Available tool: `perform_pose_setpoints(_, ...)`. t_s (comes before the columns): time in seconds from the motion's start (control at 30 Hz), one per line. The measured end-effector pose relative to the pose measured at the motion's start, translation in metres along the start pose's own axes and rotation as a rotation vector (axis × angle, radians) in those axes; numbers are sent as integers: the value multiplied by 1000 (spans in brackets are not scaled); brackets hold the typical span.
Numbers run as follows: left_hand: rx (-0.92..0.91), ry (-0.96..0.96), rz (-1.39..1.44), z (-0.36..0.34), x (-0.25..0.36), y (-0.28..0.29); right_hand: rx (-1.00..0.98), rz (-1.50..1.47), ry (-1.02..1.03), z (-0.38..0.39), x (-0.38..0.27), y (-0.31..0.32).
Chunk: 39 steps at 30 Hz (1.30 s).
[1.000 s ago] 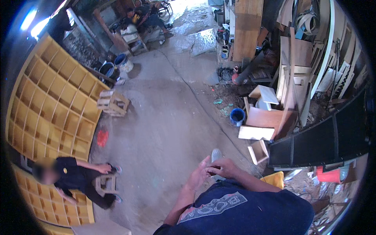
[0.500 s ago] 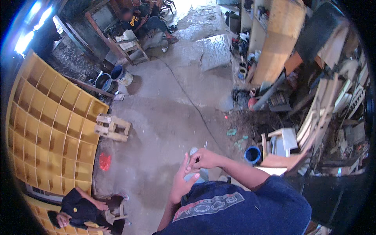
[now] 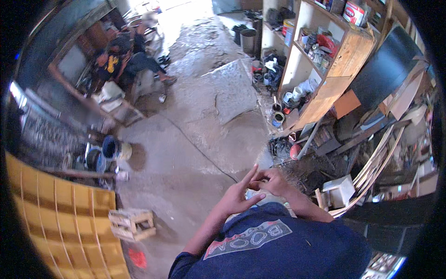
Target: The person prepares wooden components for assembly by handling boards, aligning a support piece against a panel, and hammering a small block. The person then picks up and checks a large white panel, rotating it by hand on a workbench.
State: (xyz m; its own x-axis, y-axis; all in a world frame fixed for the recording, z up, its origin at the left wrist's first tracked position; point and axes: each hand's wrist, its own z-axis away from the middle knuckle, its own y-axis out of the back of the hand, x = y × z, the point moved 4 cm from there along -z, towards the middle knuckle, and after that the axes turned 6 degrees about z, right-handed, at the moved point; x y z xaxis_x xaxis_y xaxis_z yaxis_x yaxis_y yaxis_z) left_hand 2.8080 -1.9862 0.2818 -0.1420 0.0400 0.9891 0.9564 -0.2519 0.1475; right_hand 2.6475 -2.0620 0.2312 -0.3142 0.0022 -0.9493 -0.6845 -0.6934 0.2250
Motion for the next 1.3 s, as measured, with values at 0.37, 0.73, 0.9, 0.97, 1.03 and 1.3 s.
perform_pose_setpoints(0.37,-13,57,-158,-328,-67,298,99,-205,62,-443,-27,105)
perform_pose_setpoints(0.73,339,62,162,-610,-122,628,-56,45,400,-880,-172,199)
perform_pose_setpoints(0.9,168,53,172,-781,-104,761,19,-48,140,-1048,-203,281)
perform_pose_setpoints(0.97,-1,-16,-34,-851,-88,799,128,-65,71,-1097,-225,324)
perform_pose_setpoints(1.03,-78,-23,33,-919,-75,834,164,-47,26,-1139,-255,370)
perform_pose_setpoints(1.3,-330,67,189,-1194,-123,956,539,87,210,-1355,-253,517)
